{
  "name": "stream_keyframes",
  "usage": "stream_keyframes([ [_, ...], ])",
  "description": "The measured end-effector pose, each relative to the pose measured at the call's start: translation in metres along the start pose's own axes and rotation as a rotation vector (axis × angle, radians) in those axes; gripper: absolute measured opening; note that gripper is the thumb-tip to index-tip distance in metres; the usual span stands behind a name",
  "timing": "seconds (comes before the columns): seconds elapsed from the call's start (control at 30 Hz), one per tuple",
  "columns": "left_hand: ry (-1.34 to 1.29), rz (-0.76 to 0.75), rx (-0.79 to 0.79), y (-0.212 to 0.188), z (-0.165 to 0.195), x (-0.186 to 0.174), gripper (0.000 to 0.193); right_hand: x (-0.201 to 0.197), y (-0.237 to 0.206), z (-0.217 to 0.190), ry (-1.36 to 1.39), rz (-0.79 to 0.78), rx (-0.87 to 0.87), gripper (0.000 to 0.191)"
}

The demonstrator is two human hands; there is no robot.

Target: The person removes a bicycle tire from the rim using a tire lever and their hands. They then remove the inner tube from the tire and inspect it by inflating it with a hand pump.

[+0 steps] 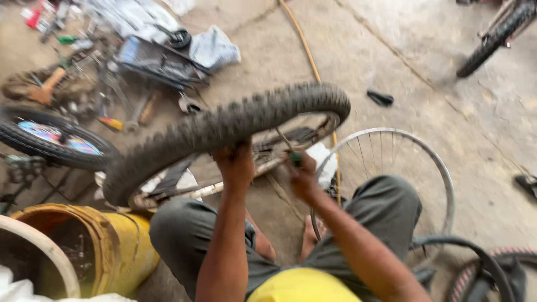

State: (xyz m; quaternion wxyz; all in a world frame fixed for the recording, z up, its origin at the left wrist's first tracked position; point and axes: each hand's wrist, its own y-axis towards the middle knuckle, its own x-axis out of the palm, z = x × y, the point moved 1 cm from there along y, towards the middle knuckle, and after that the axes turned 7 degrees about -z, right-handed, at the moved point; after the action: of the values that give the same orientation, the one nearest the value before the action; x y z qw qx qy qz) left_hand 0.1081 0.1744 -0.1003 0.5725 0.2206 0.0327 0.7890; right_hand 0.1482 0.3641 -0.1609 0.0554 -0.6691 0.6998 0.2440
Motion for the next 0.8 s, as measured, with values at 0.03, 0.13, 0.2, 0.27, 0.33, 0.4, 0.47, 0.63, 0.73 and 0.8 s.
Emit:
stream_keyframes([
  [0.03, -0.019, -0.030, 0.013, -0.005, 0.002, -0.005, 0.021, -0.017, 0.014, 0.003, -0.017, 0.022, -0.188, 0.009],
  [0.13, 0.083, -0.139, 0.065, -0.023, 0.014, -0.019, 0.020, -0.102, 0.048, -0.003, -0.492, 0.044, -0.563, 0.008],
  [0.2, 0.107, -0.187, 0.076, -0.031, 0.021, -0.022, 0.017, -0.164, 0.070, -0.019, -0.616, -0.162, -0.432, 0.010],
  [0.27, 0.044, -0.201, 0.050, -0.036, 0.025, -0.022, 0.018, -0.205, 0.074, -0.048, -0.781, -0.309, -0.331, 0.015],
  [0.33, 0.020, -0.193, 0.019, -0.037, 0.024, -0.020, 0.018, -0.237, 0.073, -0.086, -0.824, -0.456, -0.093, 0.019],
  [0.4, 0.023, -0.205, 0.034, -0.038, 0.021, -0.018, 0.019, -0.258, 0.065, -0.128, -0.843, -0.635, 0.282, 0.030],
  [0.47, 0.052, -0.230, 0.101, -0.042, 0.017, -0.018, 0.019, -0.271, 0.063, -0.170, -0.877, -0.816, 0.573, 0.037],
  [0.63, 0.136, -0.218, -0.002, -0.071, -0.015, -0.029, 0.015, -0.285, 0.077, -0.255, -0.783, -0.944, 0.271, 0.062],
  [0.73, 0.102, -0.190, -0.044, -0.098, -0.041, -0.033, 0.027, -0.280, 0.117, -0.276, -0.999, -1.095, 0.436, 0.054],
  [0.8, 0.235, -0.224, 0.006, -0.111, -0.049, -0.035, 0.033, -0.272, 0.138, -0.285, -1.204, -1.153, 0.634, 0.049],
])
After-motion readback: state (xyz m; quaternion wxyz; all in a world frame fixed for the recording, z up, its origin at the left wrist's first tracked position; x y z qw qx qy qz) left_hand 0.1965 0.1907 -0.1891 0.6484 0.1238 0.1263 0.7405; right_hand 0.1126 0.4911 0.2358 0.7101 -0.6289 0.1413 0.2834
